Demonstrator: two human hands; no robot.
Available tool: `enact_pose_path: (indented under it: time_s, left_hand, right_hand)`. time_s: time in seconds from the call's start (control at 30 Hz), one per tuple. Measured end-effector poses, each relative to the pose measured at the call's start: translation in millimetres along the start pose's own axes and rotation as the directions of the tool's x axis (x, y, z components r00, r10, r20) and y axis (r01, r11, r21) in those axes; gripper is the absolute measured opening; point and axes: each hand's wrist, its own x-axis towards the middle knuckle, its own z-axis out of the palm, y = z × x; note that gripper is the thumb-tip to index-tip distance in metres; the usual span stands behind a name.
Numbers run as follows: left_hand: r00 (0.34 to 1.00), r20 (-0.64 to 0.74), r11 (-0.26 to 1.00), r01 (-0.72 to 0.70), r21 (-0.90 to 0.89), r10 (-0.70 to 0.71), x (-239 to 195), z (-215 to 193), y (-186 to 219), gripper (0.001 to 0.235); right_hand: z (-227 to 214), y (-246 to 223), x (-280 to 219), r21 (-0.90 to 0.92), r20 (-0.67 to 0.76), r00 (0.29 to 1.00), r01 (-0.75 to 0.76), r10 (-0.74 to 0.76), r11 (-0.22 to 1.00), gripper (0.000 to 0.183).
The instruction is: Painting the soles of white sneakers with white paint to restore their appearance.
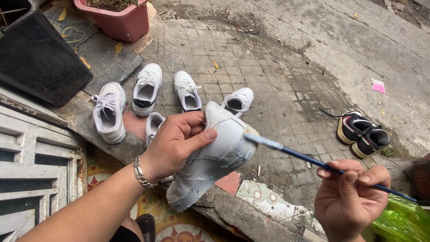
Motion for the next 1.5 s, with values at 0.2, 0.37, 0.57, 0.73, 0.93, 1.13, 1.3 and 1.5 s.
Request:
enact_pose_path:
  time_s: [0.2, 0.37, 0.57, 0.73, 0.93, 1.13, 1.3, 1.5]
  left_hand:
    - [0.999, -0.015, 0.999, -0.029, 0.022, 0.03, 2.6, -2.5, -3.9, 0.016]
    - [1.0, -0.019, 0.997, -0.023, 0.072, 0.025, 0.8, -2.1, 0.8, 0.017]
    - [0.999, -0.023, 0.978, -0.034, 0.206, 0.04, -1.1, -1.5, 4.1, 0.028]
    - [0.999, -0.01, 0.963, -0.043, 0.264, 0.047, -0.8, -3.3, 9.2, 0.023]
    - [0.984, -0.092, 0.94, -0.118, 0.32, 0.154, -0.4, -14.4, 20.5, 0.021]
    - [0.98, -0.137, 0.985, -0.13, 0.114, 0.145, -0.9, -28.2, 35.9, 0.037]
    - [0.953, -0.289, 0.978, 0.037, -0.204, -0.096, 7.1, -13.1, 33.9, 0.048]
    - [0.842, -0.497, 0.954, 0.064, -0.294, -0.21, 19.1, -16.1, 14.1, 0.041]
  right_hand:
    - [-4.4, 8.7, 8.1, -0.023, 0.002, 1.0, -0.004, 0.004, 1.0, 0.024]
    - [-1.2, 8.2, 5.7, 0.01, 0.004, 1.0, -0.001, 0.001, 1.0, 0.021]
    - [0.1, 6.5, 5.6, 0.007, 0.044, 0.998, 0.036, -0.037, 0.999, 0.026]
    - [1.3, 10.3, 9.0, -0.076, 0.002, 0.999, 0.049, -0.049, 0.996, 0.024]
    - [-3.9, 12.2, 12.8, -0.004, -0.001, 1.0, 0.01, -0.01, 1.0, 0.023]
    - [18.6, 89.3, 20.1, -0.28, 0.002, 0.991, -0.126, 0.132, 0.952, 0.025]
    - [51.2, 163.7, -15.4, -0.666, 0.276, 0.92, -0.026, 0.278, 0.745, 0.014]
    - [67.0, 207.9, -36.7, -0.842, 0.282, 0.829, -0.027, 0.483, 0.539, 0.011]
